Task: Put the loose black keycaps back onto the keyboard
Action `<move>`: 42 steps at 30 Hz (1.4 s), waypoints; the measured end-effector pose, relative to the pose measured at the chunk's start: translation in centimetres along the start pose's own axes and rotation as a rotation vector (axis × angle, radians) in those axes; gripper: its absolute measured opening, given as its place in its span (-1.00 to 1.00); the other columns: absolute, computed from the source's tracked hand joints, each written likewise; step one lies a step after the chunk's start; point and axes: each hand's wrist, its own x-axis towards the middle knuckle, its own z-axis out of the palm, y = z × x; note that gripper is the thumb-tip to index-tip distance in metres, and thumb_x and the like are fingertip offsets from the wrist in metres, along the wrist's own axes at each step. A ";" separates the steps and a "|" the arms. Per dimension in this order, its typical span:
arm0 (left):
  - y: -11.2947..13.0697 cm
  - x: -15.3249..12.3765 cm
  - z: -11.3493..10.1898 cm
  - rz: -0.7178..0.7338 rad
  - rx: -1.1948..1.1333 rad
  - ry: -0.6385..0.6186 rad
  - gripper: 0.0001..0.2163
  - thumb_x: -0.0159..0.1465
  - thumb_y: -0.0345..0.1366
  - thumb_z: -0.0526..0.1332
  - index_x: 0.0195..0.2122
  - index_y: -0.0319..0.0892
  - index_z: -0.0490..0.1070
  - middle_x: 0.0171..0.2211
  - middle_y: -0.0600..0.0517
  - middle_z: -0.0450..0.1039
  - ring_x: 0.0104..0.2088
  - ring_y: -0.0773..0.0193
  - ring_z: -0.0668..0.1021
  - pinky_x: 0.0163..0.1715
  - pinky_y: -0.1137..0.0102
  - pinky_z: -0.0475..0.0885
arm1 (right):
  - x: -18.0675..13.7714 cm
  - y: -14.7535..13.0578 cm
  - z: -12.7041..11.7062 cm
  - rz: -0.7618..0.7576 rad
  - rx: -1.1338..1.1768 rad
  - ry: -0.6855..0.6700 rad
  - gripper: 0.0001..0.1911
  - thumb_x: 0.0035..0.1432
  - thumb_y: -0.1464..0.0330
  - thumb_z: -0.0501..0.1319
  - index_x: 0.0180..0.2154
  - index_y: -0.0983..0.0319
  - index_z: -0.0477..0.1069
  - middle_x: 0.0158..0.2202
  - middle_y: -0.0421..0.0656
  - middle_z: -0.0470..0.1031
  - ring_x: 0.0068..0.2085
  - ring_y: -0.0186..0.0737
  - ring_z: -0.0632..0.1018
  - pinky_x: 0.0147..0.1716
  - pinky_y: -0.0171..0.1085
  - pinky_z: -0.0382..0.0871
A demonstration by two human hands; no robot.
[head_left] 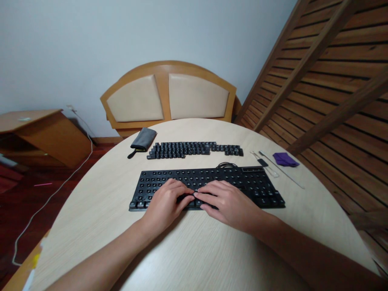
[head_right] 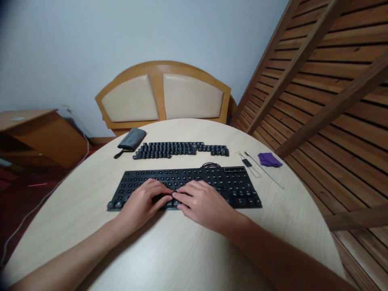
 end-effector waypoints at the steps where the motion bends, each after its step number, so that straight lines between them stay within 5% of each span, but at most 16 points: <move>1: 0.0 0.0 0.0 -0.004 0.000 0.000 -0.88 0.38 -0.27 0.25 -0.15 -0.13 0.57 -0.26 0.00 0.58 -0.18 0.12 0.49 -0.15 0.21 0.43 | 0.0 0.0 0.0 -0.003 -0.001 0.000 -0.71 0.31 0.34 0.23 0.04 0.22 0.52 -0.06 -0.07 0.60 -0.07 -0.12 0.54 -0.08 -0.11 0.43; 23: 0.0 0.7 -1.1 -0.027 -0.002 -0.045 -0.85 0.40 -0.26 0.20 -0.16 -0.11 0.56 -0.23 0.00 0.59 -0.18 0.14 0.56 -0.13 0.23 0.44 | 0.0 0.4 -0.4 -0.020 0.008 -0.038 -0.71 0.32 0.32 0.22 0.05 0.21 0.51 -0.02 -0.08 0.59 -0.05 -0.11 0.56 -0.05 -0.11 0.44; 32: -5.0 6.2 -2.4 -0.088 0.330 0.117 -0.83 0.38 -0.26 0.20 -0.09 -0.14 0.52 -0.17 -0.04 0.52 -0.16 0.13 0.56 -0.17 0.30 0.45 | 0.1 0.4 -0.4 -0.007 0.040 -0.044 -0.71 0.31 0.32 0.24 0.05 0.19 0.52 -0.01 -0.10 0.60 -0.01 -0.12 0.55 -0.01 -0.08 0.46; 42: -7.1 10.2 -2.1 -0.126 0.513 0.042 -0.77 0.29 -0.31 0.29 -0.02 -0.11 0.53 -0.11 -0.07 0.51 -0.05 0.02 0.54 -0.12 0.31 0.45 | 0.0 0.3 -0.4 -0.003 0.038 -0.046 -0.70 0.31 0.30 0.24 0.05 0.20 0.51 -0.01 -0.09 0.60 -0.01 -0.12 0.55 -0.02 -0.08 0.47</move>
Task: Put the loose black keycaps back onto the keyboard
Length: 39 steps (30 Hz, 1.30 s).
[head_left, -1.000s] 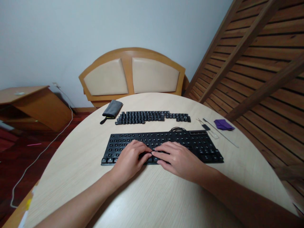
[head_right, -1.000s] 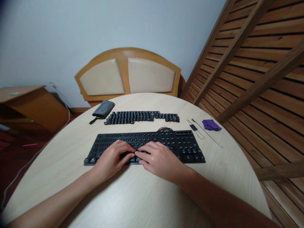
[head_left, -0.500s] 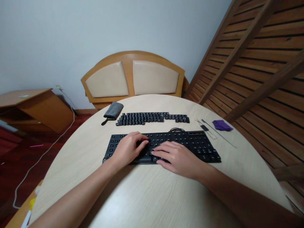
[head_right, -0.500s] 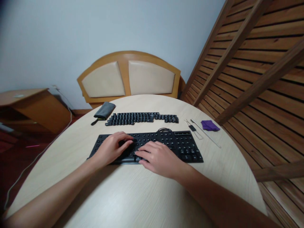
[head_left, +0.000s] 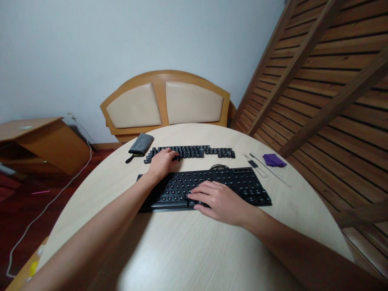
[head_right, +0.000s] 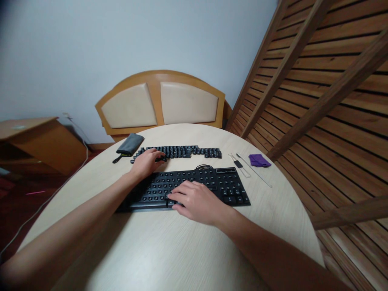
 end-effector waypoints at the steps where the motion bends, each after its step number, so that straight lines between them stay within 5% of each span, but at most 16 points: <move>1: -0.1 0.2 0.1 0.000 0.003 -0.010 -0.77 0.28 -0.31 0.30 -0.03 -0.11 0.54 -0.12 -0.06 0.51 -0.07 0.02 0.54 -0.13 0.31 0.45 | 0.0 0.0 0.0 -0.001 0.000 -0.001 -0.70 0.32 0.30 0.23 0.05 0.20 0.51 -0.01 -0.09 0.60 -0.01 -0.12 0.54 -0.02 -0.08 0.47; 11: 0.6 0.1 -0.1 0.028 -0.016 -0.024 -0.87 0.31 -0.32 0.26 -0.15 -0.09 0.58 -0.14 -0.04 0.51 -0.06 0.06 0.53 -0.12 0.33 0.45 | 0.1 -0.1 -0.1 -0.001 0.008 -0.004 -0.70 0.31 0.31 0.24 0.04 0.21 0.52 -0.02 -0.09 0.60 -0.02 -0.14 0.54 -0.02 -0.11 0.48; 16: 2.1 -3.7 -1.4 0.084 -0.181 0.090 -0.87 0.39 -0.27 0.20 -0.12 -0.13 0.51 -0.13 -0.04 0.51 -0.09 0.10 0.52 -0.06 0.26 0.44 | 0.1 0.0 0.0 -0.001 0.009 -0.004 -0.71 0.32 0.31 0.22 0.05 0.20 0.51 0.00 -0.09 0.60 -0.01 -0.12 0.54 -0.01 -0.09 0.47; 25: 4.1 -11.2 -2.6 0.036 -0.485 0.064 -0.88 0.39 -0.31 0.18 -0.09 -0.14 0.45 -0.17 -0.02 0.55 -0.12 0.13 0.51 -0.08 0.18 0.42 | 0.0 0.2 0.2 -0.016 0.007 0.001 -0.70 0.32 0.32 0.22 0.06 0.21 0.51 0.00 -0.08 0.58 -0.02 -0.11 0.54 -0.02 -0.07 0.48; 39: 3.7 -12.2 -2.1 0.096 -0.534 0.001 -0.84 0.41 -0.28 0.18 -0.06 -0.09 0.51 -0.16 0.00 0.59 -0.11 0.09 0.49 -0.09 0.15 0.41 | -0.1 0.3 0.2 -0.033 -0.006 0.022 -0.70 0.30 0.33 0.24 0.04 0.23 0.51 -0.03 -0.06 0.59 -0.04 -0.10 0.55 -0.05 -0.10 0.48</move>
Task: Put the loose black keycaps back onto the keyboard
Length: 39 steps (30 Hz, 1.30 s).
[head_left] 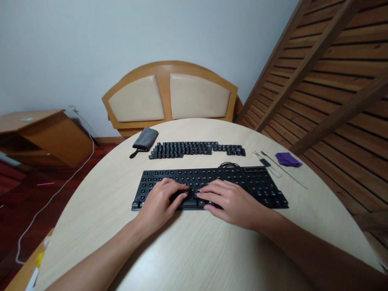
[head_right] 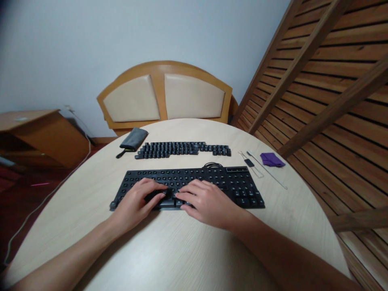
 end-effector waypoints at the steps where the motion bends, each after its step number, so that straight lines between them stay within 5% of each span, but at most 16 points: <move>1: 0.0 0.0 0.0 0.006 -0.003 0.000 -0.84 0.42 -0.28 0.17 -0.05 -0.09 0.51 -0.16 0.00 0.59 -0.11 0.10 0.50 -0.10 0.16 0.41 | 0.0 0.0 0.0 0.003 -0.001 0.001 -0.69 0.29 0.33 0.25 0.04 0.22 0.51 -0.03 -0.07 0.59 -0.04 -0.10 0.55 -0.05 -0.10 0.48; 39: -0.2 0.0 0.2 0.162 0.059 -0.008 -0.86 0.42 -0.29 0.19 -0.11 -0.11 0.54 -0.18 0.00 0.59 -0.16 0.14 0.51 -0.13 0.19 0.43 | 0.0 -0.2 0.0 0.018 0.006 -0.025 -0.67 0.28 0.34 0.25 0.06 0.23 0.49 -0.02 -0.06 0.58 -0.03 -0.09 0.53 -0.04 -0.08 0.47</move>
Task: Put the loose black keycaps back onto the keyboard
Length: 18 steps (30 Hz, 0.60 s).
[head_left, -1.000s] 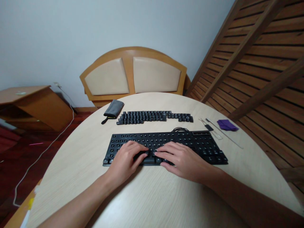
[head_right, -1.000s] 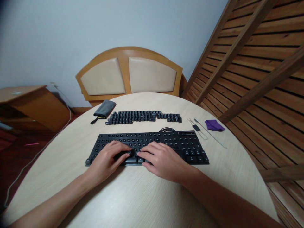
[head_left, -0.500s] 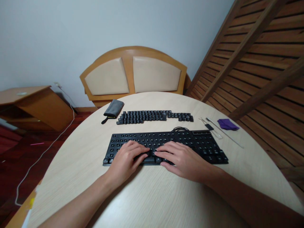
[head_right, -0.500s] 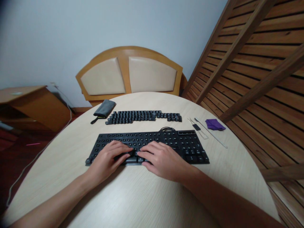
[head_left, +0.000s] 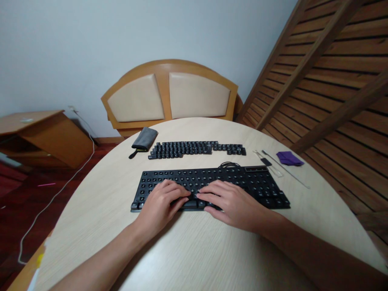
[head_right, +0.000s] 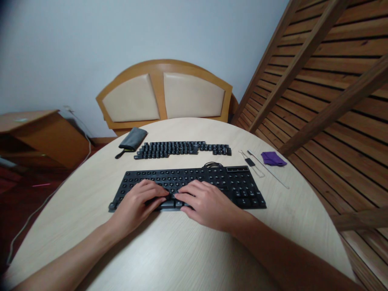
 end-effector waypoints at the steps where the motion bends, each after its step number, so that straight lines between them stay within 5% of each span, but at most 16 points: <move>1: 0.0 0.0 0.0 0.005 0.003 0.003 -0.86 0.42 -0.29 0.19 -0.11 -0.11 0.54 -0.18 0.00 0.59 -0.16 0.14 0.51 -0.13 0.19 0.44 | 0.0 0.0 0.0 0.001 0.000 -0.001 -0.67 0.28 0.34 0.25 0.07 0.23 0.49 -0.02 -0.06 0.58 -0.03 -0.09 0.53 -0.04 -0.08 0.47; 18: 0.3 -0.1 0.3 -0.010 -0.012 0.007 -0.84 0.41 -0.32 0.19 -0.09 -0.12 0.56 -0.17 -0.03 0.59 -0.16 0.14 0.51 -0.14 0.19 0.45 | 0.0 0.0 -0.1 0.005 0.011 -0.017 -0.67 0.30 0.34 0.23 0.07 0.23 0.48 0.00 -0.06 0.58 -0.01 -0.09 0.53 -0.01 -0.06 0.46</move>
